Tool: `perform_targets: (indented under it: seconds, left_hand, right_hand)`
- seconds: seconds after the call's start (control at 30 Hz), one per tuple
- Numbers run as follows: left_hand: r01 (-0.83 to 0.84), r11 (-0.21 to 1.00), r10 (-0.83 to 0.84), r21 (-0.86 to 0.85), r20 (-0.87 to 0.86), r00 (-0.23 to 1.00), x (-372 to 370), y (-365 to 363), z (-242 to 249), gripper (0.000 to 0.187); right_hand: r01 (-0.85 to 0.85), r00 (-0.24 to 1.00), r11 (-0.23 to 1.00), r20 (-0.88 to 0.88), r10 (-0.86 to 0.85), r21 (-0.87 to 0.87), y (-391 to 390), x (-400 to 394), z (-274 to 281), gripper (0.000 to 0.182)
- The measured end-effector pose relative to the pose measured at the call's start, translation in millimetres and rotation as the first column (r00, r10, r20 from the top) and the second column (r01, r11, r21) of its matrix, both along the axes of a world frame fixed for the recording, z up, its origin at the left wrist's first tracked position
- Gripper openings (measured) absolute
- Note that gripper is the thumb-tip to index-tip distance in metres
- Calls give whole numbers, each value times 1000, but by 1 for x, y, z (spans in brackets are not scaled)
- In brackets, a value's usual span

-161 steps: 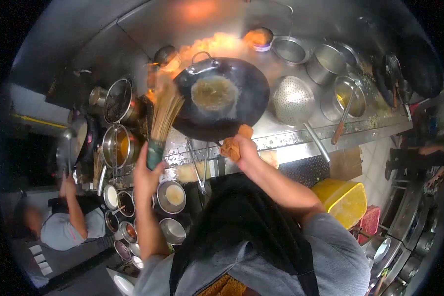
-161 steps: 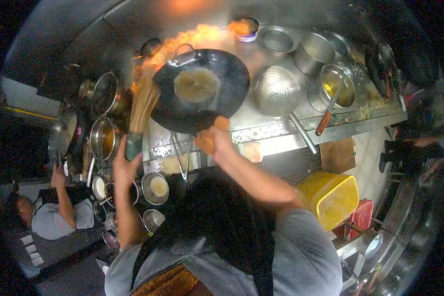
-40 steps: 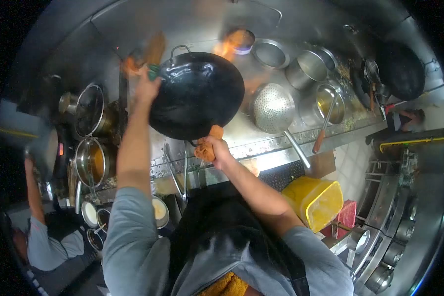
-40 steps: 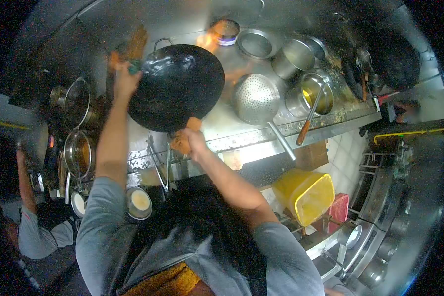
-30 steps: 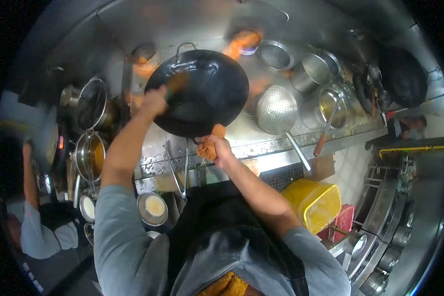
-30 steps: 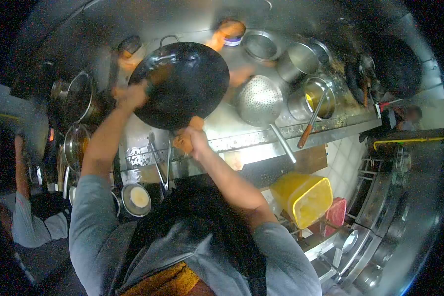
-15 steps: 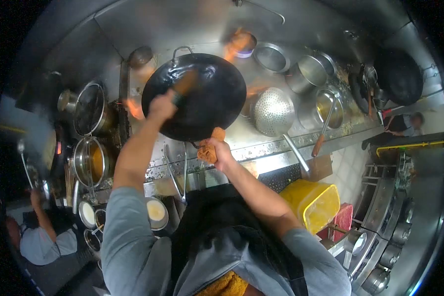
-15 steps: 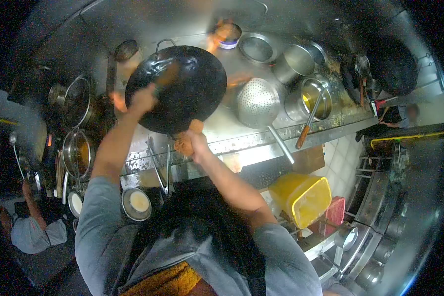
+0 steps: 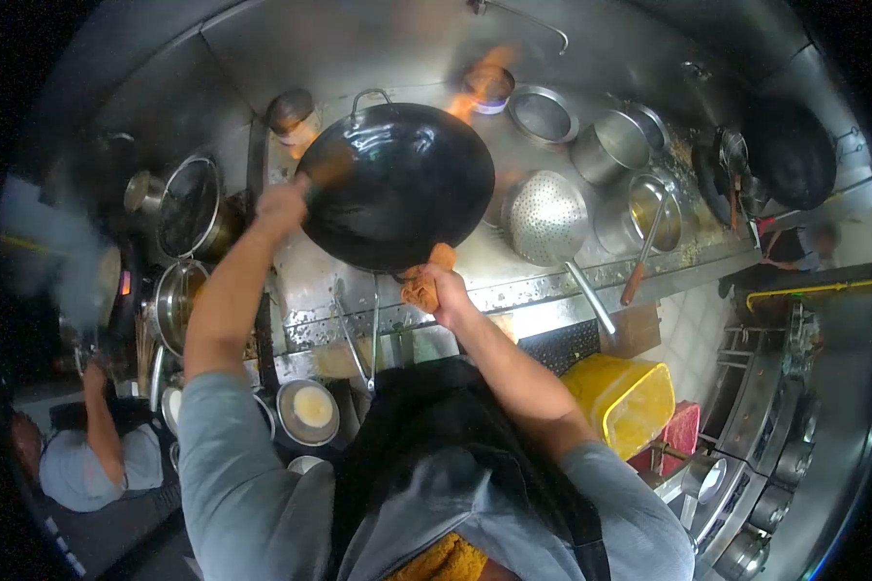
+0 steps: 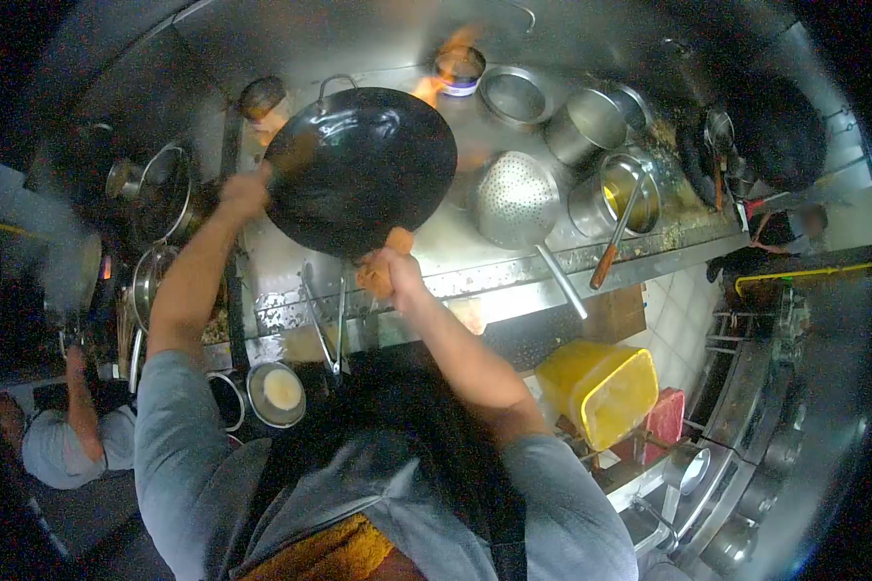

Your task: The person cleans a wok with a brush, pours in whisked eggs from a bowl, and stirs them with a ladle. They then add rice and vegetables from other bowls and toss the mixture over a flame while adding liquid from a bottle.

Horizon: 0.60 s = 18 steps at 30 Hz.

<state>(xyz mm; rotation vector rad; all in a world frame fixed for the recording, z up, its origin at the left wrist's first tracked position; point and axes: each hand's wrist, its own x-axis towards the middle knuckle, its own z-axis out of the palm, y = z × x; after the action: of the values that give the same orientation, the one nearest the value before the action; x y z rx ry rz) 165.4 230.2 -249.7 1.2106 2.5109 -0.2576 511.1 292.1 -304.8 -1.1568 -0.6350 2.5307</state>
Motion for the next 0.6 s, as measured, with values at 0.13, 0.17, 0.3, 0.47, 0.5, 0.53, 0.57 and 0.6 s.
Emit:
perform_targets:
  seconds: [0.13, 0.17, 0.3, 0.47, 0.5, 0.53, 0.57, 0.6]
  left_hand:
    - [-311, 805, 332, 504, 52, 942, -41, -29, 47, 68]
    - [-461, 700, 349, 545, 302, 887, -17, -46, 59, 67]
    - [-474, 455, 326, 754, 354, 877, 75, -123, -31, 67]
    - [-552, 630, 474, 547, 291, 831, 186, -209, -195, 67]
    - [-743, 625, 579, 239, 496, 647, 230, -180, -113, 67]
    - [-658, 677, 523, 331, 412, 746, 229, -196, -148, 62]
    - [-556, 719, 460, 416, 314, 830, 223, -208, -179, 58]
    - [-549, 720, 452, 424, 314, 835, 219, -202, -172, 58]
  right_hand:
    - [-117, 992, 993, -46, 118, 21, 5, 35, 3, 35]
    - [-202, 975, 979, -96, 200, -6, 8, 51, 13, 38]
    - [-230, 927, 969, -283, 247, 92, 7, 134, 36, 67]
    - [-65, 899, 906, -370, 235, 418, 9, 187, 108, 95]
    - [-53, 886, 890, -389, 251, 453, 13, 194, 116, 100]
    - [-37, 892, 876, -380, 246, 481, 17, 202, 127, 100]
    - [-27, 892, 873, -382, 241, 487, 22, 212, 124, 100]
    - [-39, 903, 842, -342, 260, 538, 27, 223, 118, 99]
